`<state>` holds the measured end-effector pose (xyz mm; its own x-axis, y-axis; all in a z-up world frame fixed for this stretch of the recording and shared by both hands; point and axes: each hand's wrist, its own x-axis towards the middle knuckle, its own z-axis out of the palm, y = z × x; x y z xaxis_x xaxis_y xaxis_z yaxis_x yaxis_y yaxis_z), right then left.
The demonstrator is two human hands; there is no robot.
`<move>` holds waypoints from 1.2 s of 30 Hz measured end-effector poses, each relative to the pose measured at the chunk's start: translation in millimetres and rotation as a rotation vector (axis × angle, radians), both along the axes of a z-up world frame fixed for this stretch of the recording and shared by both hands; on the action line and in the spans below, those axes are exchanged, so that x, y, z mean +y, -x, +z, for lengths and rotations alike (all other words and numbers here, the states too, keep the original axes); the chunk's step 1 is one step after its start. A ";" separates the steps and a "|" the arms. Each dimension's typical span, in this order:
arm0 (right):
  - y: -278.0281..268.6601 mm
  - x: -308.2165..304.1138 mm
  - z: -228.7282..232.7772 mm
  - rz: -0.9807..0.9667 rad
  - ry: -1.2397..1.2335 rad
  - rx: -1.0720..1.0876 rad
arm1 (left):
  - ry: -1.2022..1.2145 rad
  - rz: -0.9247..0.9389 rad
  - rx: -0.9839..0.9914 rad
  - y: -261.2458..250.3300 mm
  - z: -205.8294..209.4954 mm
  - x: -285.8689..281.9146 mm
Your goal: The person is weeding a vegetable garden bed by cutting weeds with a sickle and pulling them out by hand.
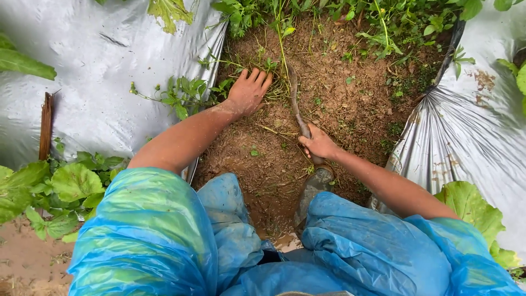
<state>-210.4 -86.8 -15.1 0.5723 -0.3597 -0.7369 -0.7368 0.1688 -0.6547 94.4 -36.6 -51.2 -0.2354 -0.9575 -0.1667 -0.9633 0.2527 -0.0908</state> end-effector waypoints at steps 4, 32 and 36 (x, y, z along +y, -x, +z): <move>-10.3 -21.5 -1.2 -0.138 0.134 0.002 | -0.037 0.007 -0.009 5.0 -3.8 -1.8; 29.8 41.5 1.3 0.180 0.064 0.069 | -0.099 -0.174 0.042 31.7 -4.7 42.6; 19.9 30.7 -2.7 0.140 0.092 0.096 | -0.141 -0.196 0.074 34.7 -3.1 49.8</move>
<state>-230.3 -56.0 -17.8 0.5502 -0.3499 -0.7582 -0.8089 0.0023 -0.5880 59.7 13.1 -54.3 -0.4309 -0.8608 -0.2708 -0.8973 0.4406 0.0272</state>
